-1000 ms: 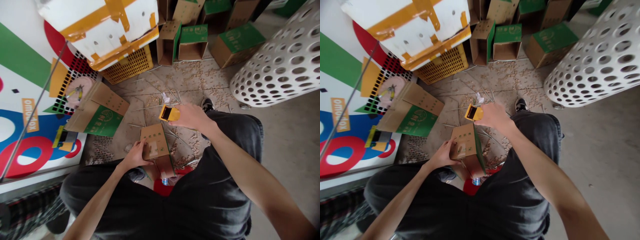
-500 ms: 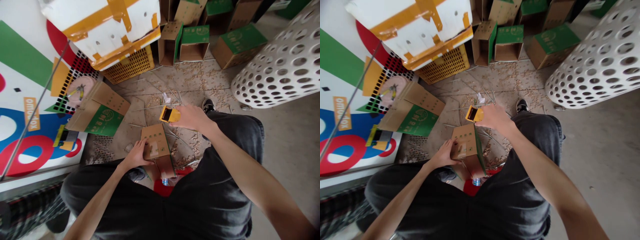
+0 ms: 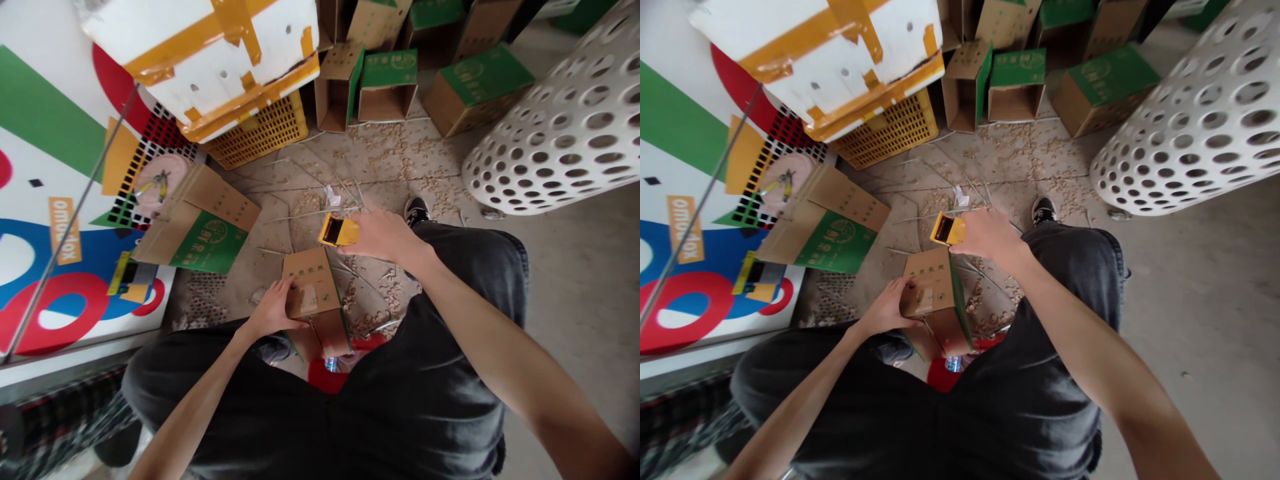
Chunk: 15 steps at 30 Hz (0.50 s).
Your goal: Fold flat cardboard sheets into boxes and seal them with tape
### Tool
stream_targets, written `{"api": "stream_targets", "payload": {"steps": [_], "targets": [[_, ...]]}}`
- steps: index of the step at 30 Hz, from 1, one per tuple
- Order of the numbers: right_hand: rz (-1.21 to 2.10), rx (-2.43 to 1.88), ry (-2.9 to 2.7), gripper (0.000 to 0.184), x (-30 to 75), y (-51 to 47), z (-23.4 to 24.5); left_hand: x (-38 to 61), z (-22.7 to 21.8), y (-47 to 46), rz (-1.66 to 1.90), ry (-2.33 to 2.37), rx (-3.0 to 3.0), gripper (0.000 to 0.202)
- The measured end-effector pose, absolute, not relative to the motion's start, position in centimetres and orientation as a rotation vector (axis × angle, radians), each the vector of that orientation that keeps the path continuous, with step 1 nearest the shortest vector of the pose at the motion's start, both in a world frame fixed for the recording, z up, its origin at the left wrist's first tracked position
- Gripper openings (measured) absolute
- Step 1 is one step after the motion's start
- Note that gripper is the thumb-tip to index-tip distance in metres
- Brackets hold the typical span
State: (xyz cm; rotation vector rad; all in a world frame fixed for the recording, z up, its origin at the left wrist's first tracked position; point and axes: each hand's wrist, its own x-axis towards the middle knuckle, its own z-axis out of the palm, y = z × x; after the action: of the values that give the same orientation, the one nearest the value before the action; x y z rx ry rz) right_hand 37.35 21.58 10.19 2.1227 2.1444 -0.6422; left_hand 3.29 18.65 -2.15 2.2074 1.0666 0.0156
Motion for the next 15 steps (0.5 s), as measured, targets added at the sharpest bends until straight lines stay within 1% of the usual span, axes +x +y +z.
{"api": "stream_targets", "payload": {"steps": [15], "targets": [[-0.599,2.116,2.15,0.062,37.33,21.51,9.97,3.32,-2.49,18.52,0.015,1.054,2.196,0.121]]}}
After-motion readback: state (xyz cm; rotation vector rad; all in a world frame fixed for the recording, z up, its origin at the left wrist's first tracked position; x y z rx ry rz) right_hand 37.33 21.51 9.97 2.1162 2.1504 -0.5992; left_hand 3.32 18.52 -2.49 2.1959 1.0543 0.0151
